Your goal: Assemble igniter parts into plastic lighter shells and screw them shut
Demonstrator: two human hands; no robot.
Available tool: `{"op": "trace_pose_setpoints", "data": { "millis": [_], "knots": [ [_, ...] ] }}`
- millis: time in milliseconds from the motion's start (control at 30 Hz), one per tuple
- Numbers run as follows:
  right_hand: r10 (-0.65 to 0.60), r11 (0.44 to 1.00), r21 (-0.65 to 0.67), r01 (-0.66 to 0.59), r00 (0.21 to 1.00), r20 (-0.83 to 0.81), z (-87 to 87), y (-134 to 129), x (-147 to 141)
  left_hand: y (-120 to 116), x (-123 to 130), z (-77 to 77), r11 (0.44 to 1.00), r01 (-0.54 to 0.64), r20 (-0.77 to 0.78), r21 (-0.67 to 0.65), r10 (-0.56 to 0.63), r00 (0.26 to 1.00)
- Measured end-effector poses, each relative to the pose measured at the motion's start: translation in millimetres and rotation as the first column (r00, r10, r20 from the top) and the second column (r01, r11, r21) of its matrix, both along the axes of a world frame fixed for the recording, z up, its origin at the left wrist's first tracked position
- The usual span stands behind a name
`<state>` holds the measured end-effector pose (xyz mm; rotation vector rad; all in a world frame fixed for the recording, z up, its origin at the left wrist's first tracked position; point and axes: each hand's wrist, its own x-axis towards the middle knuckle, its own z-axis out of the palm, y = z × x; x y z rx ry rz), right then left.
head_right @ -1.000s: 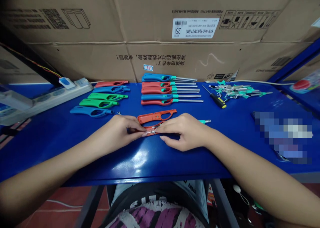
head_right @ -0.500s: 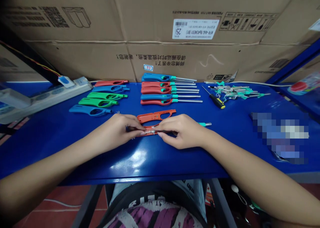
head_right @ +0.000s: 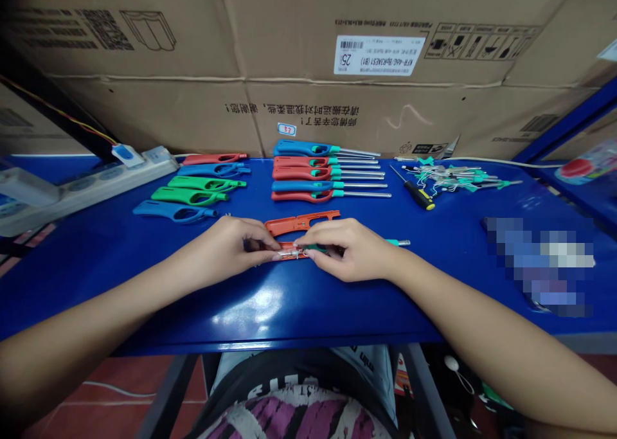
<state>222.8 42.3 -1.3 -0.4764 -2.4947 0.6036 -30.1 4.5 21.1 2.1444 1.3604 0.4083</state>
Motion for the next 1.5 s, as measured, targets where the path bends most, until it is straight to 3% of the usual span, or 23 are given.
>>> {"op": "trace_pose_setpoints", "data": {
  "millis": [167,400,533,633,733,867,967,1067,1133,1300,1433,1500],
  "knots": [
    [-0.258,0.966,-0.019,0.257,0.959,-0.118,-0.4,13.4,3.1,-1.9,0.2,-2.8,0.997,0.022,0.004,0.074,-0.022,1.000],
    [-0.228,0.972,-0.024,0.232,0.965,0.128,-3.8,35.7,18.9,-3.7,-1.6,-4.4,0.990,0.057,-0.015,0.128,-0.056,0.998],
    [-0.239,0.970,-0.028,0.243,0.964,0.117,-2.4,36.0,18.1,-3.9,-2.2,-0.8,0.983,0.021,-0.027,0.183,-0.016,0.999],
    [-0.308,0.948,-0.063,0.312,0.950,0.057,0.8,33.2,14.9,-2.8,-3.2,1.1,0.944,-0.014,-0.015,0.330,0.020,1.000],
    [-0.421,0.884,-0.243,0.400,0.906,-0.038,4.2,29.2,11.8,-0.3,-4.0,-0.6,0.845,0.047,-0.038,0.533,-0.031,0.999],
    [-0.453,0.725,-0.612,0.317,0.888,-0.078,9.5,23.5,8.3,2.0,-4.7,-4.4,0.746,0.135,-0.118,0.652,-0.076,0.990],
    [-0.416,0.596,-0.768,0.234,0.908,-0.047,12.2,19.7,5.5,1.8,-5.4,-4.6,0.731,0.157,-0.145,0.664,-0.080,0.986],
    [-0.378,0.543,-0.820,0.183,0.925,-0.043,12.7,18.0,3.2,2.3,-6.2,-4.7,0.765,0.193,-0.180,0.614,-0.103,0.978],
    [-0.358,0.571,-0.800,0.182,0.933,-0.043,13.2,18.9,3.7,3.3,-6.4,-5.5,0.800,0.183,-0.192,0.571,-0.086,0.978],
    [-0.286,0.758,-0.572,0.313,0.948,0.140,16.0,25.4,14.4,5.0,-5.1,-5.3,0.910,0.054,-0.147,0.412,0.008,0.989],
    [-0.165,0.792,-0.537,0.288,0.950,0.266,16.0,26.1,20.8,1.6,-1.6,-2.9,0.956,-0.018,-0.104,0.294,0.051,0.993],
    [-0.110,0.835,-0.494,0.243,0.953,0.281,15.5,24.8,21.0,-0.8,0.3,-2.8,0.970,-0.016,-0.086,0.243,0.039,0.996]
  ]
}}
